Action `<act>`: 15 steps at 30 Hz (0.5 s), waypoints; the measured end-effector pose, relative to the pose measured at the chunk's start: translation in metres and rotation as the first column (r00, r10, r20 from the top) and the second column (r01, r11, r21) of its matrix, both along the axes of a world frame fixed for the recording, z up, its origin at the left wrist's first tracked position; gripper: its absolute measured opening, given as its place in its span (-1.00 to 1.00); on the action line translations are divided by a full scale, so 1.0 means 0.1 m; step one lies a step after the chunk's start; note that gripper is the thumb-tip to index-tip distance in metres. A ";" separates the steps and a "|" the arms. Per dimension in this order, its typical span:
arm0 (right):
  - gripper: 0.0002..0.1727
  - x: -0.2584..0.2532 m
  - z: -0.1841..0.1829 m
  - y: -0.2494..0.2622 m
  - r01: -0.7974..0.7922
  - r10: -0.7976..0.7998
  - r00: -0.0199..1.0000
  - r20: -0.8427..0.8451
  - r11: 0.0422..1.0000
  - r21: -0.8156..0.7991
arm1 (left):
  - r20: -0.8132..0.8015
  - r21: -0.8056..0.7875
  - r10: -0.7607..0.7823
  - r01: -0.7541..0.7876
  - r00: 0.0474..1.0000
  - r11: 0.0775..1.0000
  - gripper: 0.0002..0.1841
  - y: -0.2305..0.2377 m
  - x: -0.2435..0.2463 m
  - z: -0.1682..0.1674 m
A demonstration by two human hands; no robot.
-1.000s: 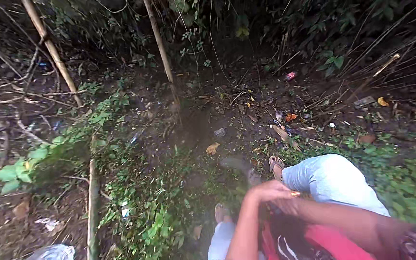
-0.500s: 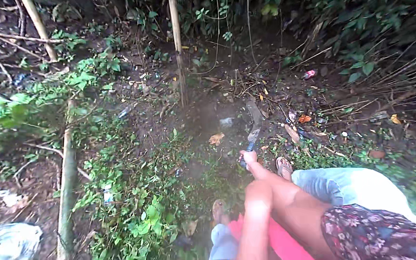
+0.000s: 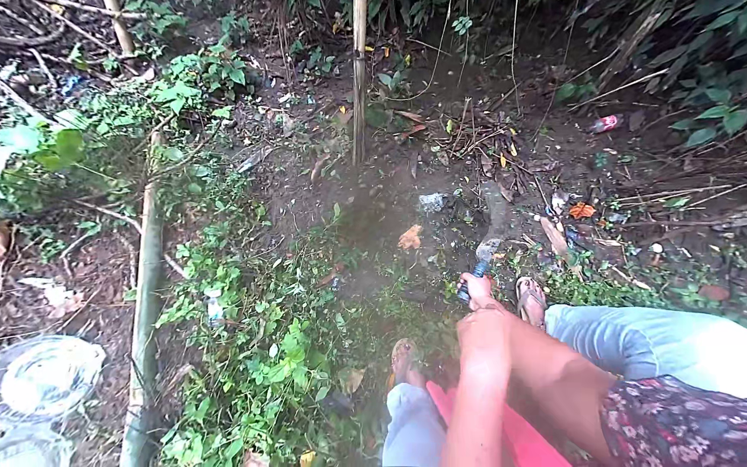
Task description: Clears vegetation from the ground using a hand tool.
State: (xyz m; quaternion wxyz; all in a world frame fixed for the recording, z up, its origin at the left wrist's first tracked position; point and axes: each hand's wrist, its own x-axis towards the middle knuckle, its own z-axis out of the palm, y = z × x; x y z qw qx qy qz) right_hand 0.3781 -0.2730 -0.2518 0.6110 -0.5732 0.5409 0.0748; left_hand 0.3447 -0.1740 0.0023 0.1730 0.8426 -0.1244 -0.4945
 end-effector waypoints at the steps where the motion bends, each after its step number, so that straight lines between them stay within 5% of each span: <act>1: -0.63 0.00 -0.05 0.07 -0.070 0.069 0.997 -0.047 0.997 -0.031 | 0.016 0.000 0.001 -0.001 1.000 1.000 -0.62 -0.02 0.00 -0.03; 2: -0.56 -0.05 -0.09 0.06 -0.251 0.238 0.959 -0.153 0.965 -0.077 | 0.023 0.008 -0.003 0.003 1.000 1.000 -0.63 -0.04 0.00 -0.06; 4: -0.38 -0.13 0.10 -0.03 -0.702 0.628 0.656 -0.419 0.712 -0.032 | 0.015 0.019 -0.014 0.014 1.000 1.000 -0.61 -0.07 0.01 -0.13; 6: -0.29 -0.10 0.48 -0.17 -0.890 0.787 0.327 -0.524 0.443 0.109 | -0.024 0.001 -0.026 0.026 0.999 1.000 -0.58 -0.05 0.05 -0.12; 7: -0.29 -0.12 0.51 -0.28 -0.908 0.796 0.290 -0.532 0.404 0.109 | -0.042 -0.014 -0.020 0.020 0.999 1.000 -0.57 -0.03 0.05 -0.10; 8: -0.30 -0.16 0.39 -0.40 -0.900 0.780 0.340 -0.525 0.431 0.057 | -0.054 -0.021 -0.022 0.021 0.998 1.000 -0.57 -0.01 0.05 -0.08; 12: -0.38 -0.15 -0.08 -0.47 -0.564 0.504 0.811 -0.298 0.809 -0.167 | -0.033 -0.036 -0.012 0.011 0.999 0.999 -0.59 0.01 0.07 -0.10; 15: -0.41 -0.05 -0.21 -0.33 -0.424 0.380 0.893 -0.243 0.890 -0.167 | -0.015 -0.074 0.063 -0.064 0.998 0.995 -0.58 0.04 0.12 -0.24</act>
